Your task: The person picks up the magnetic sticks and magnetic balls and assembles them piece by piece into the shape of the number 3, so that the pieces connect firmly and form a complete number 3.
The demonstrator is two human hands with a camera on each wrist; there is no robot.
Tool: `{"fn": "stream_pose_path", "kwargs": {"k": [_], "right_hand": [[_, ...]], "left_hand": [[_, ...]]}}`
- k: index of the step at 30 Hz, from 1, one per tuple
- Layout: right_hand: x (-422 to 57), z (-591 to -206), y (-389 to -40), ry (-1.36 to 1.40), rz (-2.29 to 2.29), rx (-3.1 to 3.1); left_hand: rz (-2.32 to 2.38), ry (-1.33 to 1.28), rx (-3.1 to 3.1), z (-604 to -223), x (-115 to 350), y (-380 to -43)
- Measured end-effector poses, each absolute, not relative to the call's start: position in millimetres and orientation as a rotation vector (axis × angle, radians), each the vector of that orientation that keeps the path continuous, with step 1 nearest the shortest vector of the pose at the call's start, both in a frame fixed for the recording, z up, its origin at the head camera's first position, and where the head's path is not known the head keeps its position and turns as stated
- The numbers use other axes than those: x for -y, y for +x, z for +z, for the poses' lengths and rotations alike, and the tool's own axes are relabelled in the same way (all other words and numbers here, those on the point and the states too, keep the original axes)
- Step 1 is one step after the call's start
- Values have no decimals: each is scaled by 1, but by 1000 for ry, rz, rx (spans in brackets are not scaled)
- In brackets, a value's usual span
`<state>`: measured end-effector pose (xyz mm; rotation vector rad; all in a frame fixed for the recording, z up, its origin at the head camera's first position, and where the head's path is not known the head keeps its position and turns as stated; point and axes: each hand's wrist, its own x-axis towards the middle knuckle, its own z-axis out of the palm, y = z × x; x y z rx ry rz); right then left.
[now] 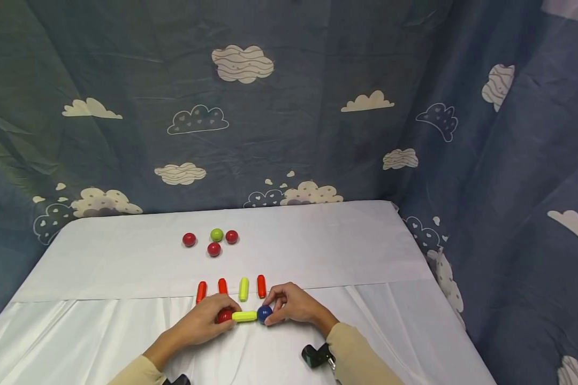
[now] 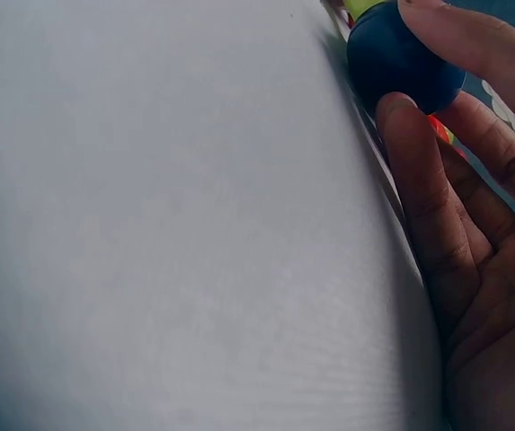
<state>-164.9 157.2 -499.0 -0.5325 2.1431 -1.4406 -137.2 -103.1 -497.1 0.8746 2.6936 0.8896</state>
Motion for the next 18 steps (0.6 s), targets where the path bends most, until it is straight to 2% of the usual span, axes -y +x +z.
{"fn": "stream_pose_path", "kwargs": {"k": [18], "right_hand": [[-164,-515,-172,-521,-1514,-2080]], "left_hand": [[935,834,-2692,-497,97,-139]]}}
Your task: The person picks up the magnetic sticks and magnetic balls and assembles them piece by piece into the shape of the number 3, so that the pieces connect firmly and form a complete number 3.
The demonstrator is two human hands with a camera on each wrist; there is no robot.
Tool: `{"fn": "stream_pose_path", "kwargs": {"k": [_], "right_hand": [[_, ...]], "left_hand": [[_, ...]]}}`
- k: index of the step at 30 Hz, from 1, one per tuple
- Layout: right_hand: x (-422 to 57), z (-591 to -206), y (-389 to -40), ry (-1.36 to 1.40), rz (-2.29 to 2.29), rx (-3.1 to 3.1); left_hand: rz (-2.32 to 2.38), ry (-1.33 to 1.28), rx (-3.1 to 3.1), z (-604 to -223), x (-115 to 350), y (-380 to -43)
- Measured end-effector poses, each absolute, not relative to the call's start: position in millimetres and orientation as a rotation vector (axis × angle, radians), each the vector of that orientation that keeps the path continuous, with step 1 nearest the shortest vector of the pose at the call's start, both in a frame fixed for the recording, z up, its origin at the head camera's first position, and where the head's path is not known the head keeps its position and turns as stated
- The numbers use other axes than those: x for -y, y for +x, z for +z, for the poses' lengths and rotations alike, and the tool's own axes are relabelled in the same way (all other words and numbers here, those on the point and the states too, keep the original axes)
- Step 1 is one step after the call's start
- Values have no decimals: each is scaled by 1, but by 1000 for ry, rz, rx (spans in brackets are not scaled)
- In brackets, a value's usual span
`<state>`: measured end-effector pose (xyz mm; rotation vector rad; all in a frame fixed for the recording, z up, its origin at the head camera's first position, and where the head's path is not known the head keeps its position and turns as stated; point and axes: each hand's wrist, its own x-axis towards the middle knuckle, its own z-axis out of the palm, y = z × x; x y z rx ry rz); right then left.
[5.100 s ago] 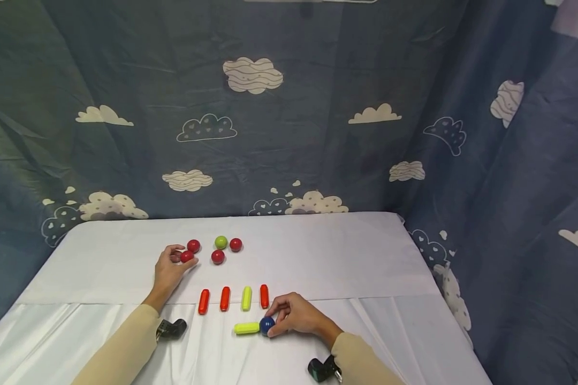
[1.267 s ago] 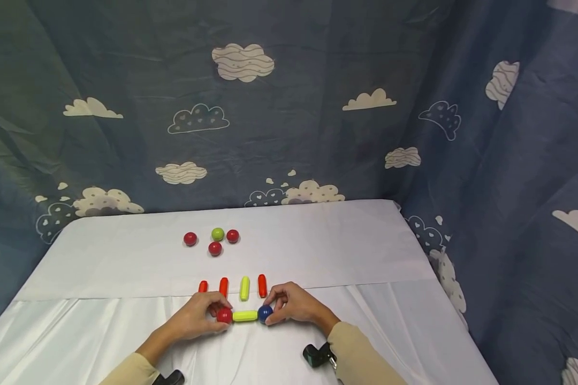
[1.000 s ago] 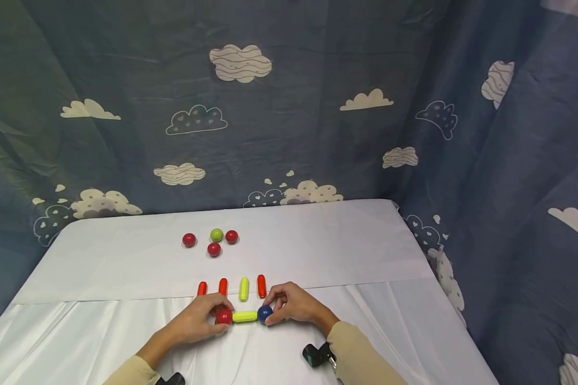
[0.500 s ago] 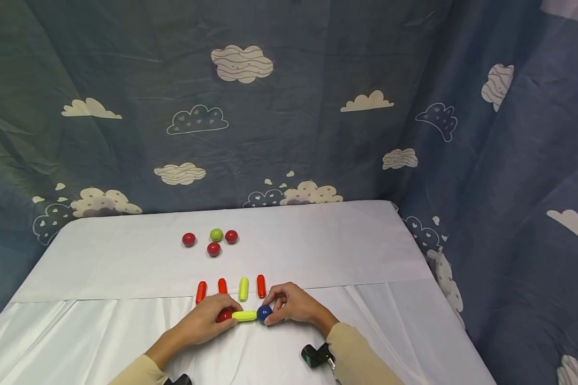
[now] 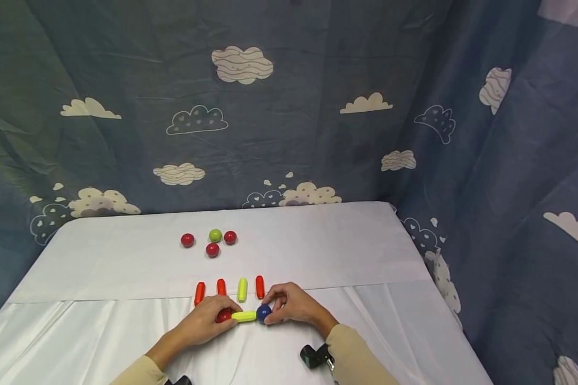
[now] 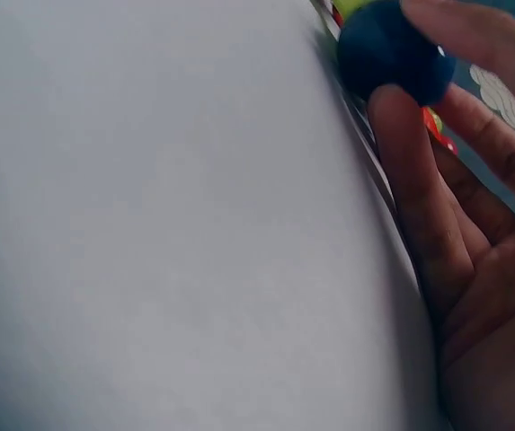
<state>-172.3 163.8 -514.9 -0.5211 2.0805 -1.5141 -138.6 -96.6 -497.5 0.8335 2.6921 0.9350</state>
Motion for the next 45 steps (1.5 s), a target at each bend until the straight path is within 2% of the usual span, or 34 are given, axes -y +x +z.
{"fn": "stream_pose_path", "kwargs": {"k": [15,26,38,45], "right_hand": [[-156,-504,-192,-363,-1566,-2226],[-134,-499,-209,-307,-1288,-2485],[-119,-492,-209,-343,-892,-2704],[-119,-492,-210,-340,-907,-2663]], "left_hand": [[915,815,-2668,-497,97,-143],[932,813,-2649,-497,98,-145],[932,819,-2651,-498,98,-144],[920,810,-2649,-498,97,-144]]}}
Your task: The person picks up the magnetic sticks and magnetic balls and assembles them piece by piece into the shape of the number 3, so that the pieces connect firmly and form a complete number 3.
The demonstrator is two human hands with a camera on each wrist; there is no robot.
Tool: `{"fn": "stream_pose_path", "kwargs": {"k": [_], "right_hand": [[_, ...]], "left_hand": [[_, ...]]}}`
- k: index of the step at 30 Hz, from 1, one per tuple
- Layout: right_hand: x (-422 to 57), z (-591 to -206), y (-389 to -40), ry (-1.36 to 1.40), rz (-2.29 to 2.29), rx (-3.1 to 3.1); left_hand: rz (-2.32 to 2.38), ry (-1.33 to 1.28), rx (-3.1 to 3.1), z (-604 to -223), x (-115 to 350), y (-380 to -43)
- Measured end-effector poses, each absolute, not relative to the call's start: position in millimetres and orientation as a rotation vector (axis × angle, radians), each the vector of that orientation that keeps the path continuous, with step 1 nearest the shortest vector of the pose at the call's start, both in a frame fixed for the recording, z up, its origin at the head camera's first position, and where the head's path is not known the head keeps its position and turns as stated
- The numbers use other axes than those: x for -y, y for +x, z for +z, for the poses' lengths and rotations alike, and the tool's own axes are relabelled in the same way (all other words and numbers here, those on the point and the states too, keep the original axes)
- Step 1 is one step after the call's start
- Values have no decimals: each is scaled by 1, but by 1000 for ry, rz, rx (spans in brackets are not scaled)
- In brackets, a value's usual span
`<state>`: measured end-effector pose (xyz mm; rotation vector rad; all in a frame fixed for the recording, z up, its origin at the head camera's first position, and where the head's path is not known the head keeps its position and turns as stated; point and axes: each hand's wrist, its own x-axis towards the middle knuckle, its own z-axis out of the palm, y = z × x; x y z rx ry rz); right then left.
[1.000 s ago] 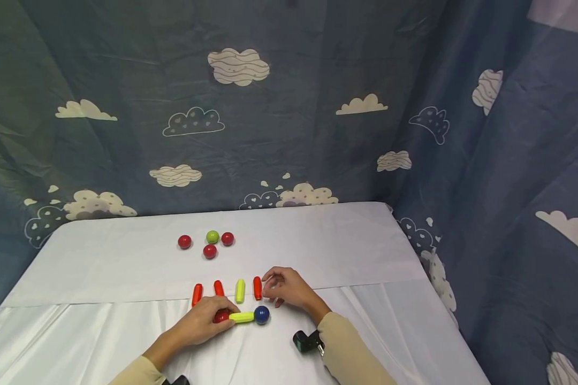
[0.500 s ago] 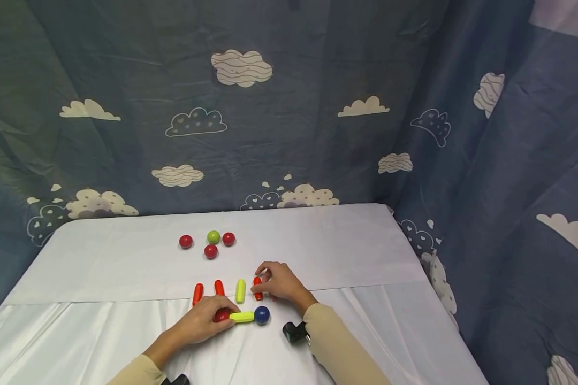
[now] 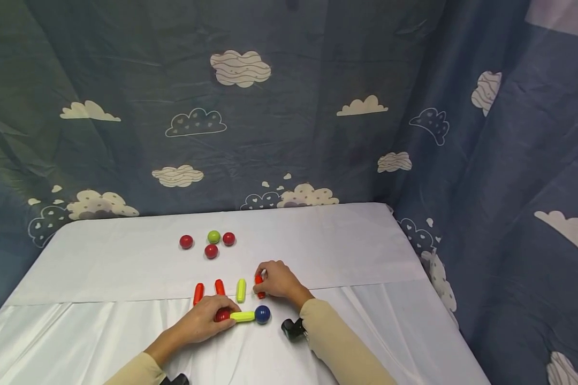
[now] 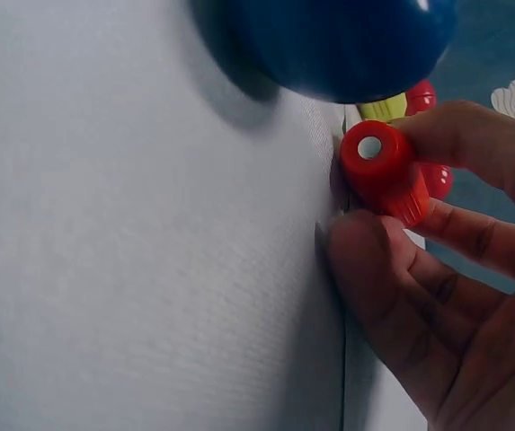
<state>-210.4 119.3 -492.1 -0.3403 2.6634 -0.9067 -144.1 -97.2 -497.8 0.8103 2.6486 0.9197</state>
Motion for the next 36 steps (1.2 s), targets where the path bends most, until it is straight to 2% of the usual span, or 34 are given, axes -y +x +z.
{"fn": "stream_pose_path", "kwargs": {"k": [20,27,36], "right_hand": [[-130,-499,-203,-320,-1407,-2417],[-133,-504,-197,-296,-1516,-2356],[-136,-504,-190,-286,-1562,-2315]], "left_hand": [[921,763,-2636,-499,97,-142],[918,854,-2672,-498,97,-143],[933,824,-2655,-496,97,-142]]}}
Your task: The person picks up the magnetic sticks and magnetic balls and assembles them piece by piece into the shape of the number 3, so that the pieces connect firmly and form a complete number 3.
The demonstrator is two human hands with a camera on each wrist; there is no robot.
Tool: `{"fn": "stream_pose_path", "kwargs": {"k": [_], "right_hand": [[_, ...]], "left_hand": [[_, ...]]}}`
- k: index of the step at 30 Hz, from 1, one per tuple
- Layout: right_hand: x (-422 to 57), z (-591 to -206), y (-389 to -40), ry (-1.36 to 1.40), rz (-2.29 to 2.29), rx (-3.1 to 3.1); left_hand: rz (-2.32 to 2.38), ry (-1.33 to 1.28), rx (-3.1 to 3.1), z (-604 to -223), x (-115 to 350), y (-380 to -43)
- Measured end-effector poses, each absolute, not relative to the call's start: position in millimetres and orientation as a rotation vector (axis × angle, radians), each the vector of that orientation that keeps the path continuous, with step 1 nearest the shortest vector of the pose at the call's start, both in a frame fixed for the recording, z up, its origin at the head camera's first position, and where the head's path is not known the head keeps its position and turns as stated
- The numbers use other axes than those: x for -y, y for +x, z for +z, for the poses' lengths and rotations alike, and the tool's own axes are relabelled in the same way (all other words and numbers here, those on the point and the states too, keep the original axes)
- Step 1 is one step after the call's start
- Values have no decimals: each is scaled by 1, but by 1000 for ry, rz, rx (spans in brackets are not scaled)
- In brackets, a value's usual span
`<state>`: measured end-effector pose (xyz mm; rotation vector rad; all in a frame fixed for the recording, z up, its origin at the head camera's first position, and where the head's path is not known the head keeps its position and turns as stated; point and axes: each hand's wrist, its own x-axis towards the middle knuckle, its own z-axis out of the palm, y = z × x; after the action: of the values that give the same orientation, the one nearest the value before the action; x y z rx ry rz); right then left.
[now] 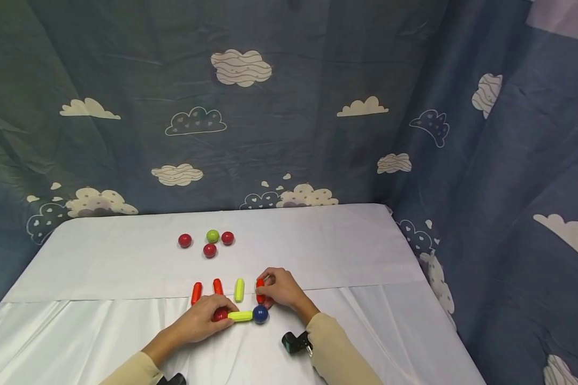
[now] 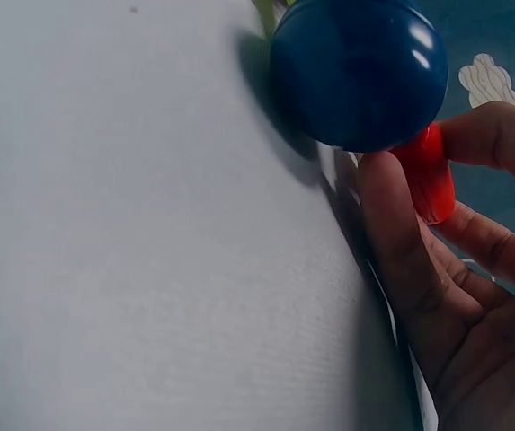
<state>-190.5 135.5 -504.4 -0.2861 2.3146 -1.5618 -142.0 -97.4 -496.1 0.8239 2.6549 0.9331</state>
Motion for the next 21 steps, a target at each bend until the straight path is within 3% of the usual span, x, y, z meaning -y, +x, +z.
{"fn": "stream_pose_path", "kwargs": {"k": [21], "right_hand": [[-136,-504,-187,-260,-1525,-2328]], "left_hand": [[936,804,-2647,-497,97,-144]]}}
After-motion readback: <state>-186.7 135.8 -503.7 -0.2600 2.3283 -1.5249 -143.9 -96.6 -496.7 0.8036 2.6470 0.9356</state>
